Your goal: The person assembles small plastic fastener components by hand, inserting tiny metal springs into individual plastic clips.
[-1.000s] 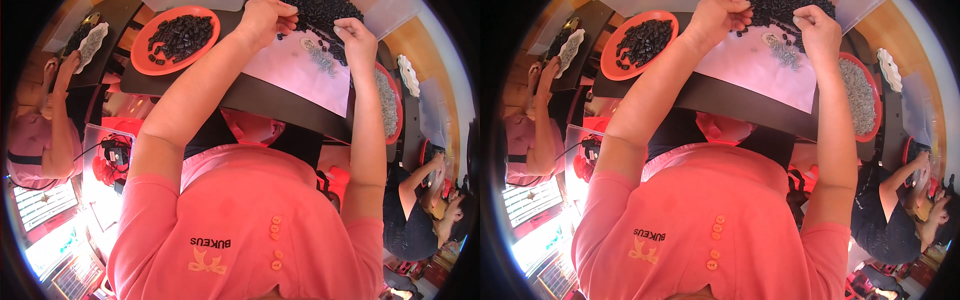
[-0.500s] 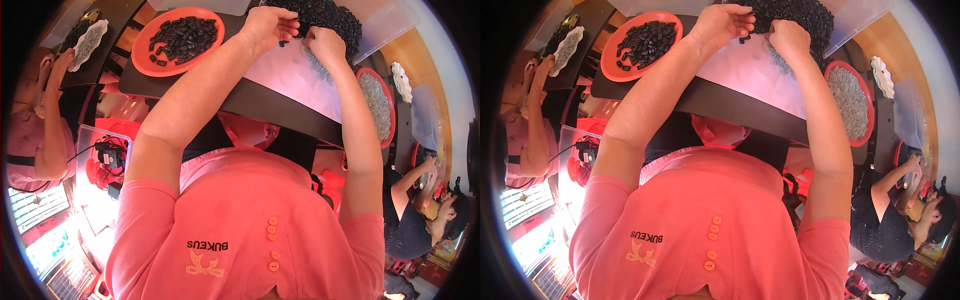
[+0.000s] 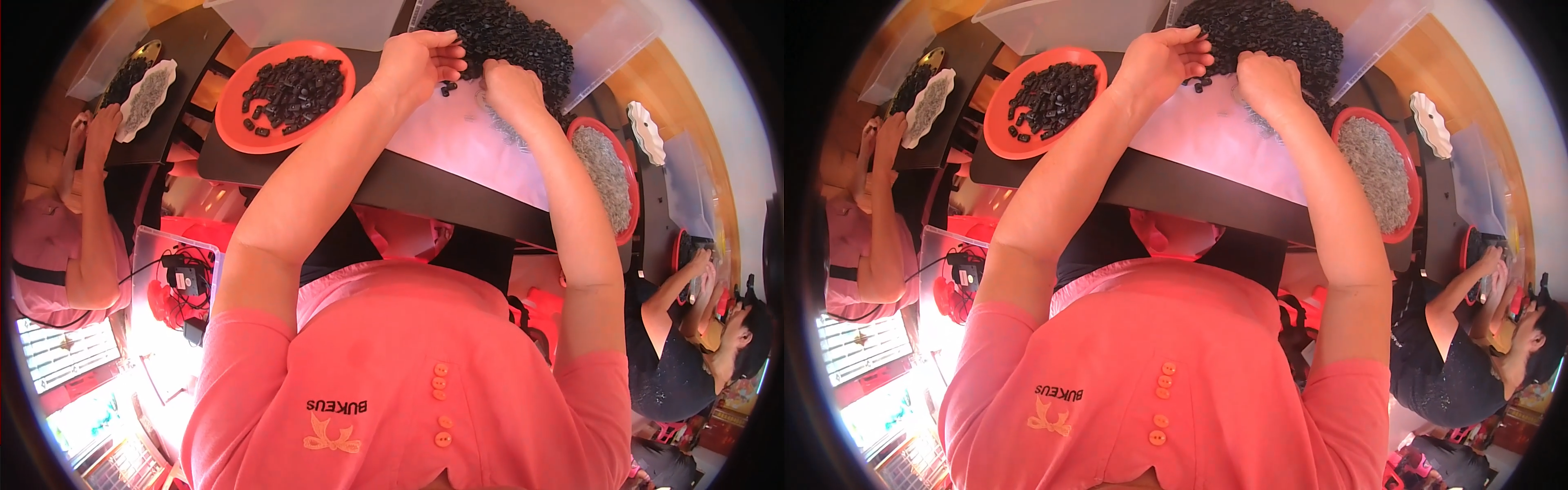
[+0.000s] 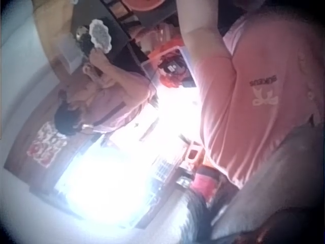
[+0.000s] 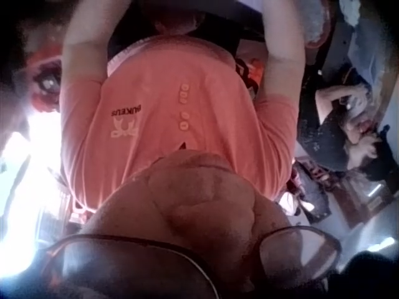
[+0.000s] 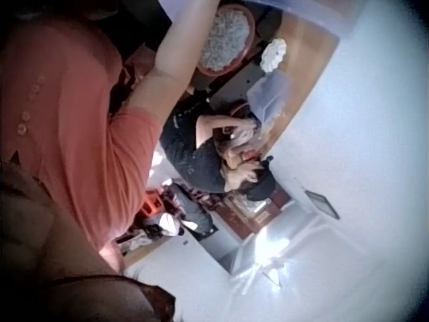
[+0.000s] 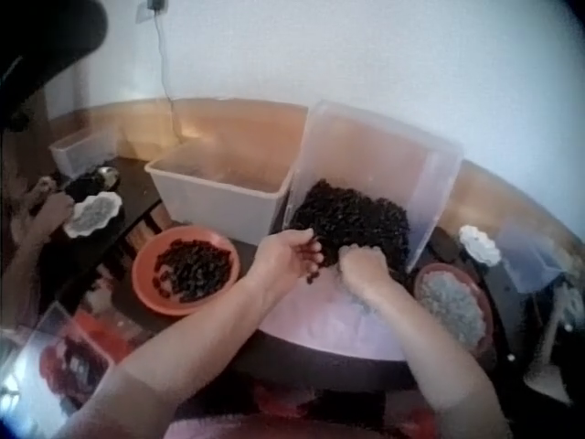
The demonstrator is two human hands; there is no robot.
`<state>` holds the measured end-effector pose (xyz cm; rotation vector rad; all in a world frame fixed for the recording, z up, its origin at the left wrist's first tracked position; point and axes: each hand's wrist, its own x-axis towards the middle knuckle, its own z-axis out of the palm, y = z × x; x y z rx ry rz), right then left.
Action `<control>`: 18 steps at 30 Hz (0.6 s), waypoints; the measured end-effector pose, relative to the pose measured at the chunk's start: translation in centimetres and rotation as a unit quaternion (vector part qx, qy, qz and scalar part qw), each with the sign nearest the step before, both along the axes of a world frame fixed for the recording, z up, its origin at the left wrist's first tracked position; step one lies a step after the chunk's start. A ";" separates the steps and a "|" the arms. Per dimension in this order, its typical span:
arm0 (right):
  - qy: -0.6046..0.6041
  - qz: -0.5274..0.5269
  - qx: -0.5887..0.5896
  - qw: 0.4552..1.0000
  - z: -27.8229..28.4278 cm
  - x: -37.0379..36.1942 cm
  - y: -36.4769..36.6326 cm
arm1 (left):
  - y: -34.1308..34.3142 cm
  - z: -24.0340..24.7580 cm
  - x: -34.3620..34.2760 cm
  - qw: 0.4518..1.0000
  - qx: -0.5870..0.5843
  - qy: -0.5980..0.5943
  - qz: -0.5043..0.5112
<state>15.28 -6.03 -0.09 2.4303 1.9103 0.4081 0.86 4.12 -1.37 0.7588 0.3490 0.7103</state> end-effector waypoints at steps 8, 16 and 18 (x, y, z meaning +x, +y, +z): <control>0.284 0.072 0.144 0.945 1.7 -3.1 -1.4 | -0.7 0.3 0.3 0.998 0.003 -0.008 0.066; 0.495 0.087 0.212 0.838 -1.5 -6.3 1.1 | 0.1 0.1 -0.4 0.996 -0.078 -0.037 0.013; 0.512 0.136 0.254 0.809 -1.1 -6.5 0.6 | 0.0 0.1 -0.3 0.996 -0.080 -0.043 0.009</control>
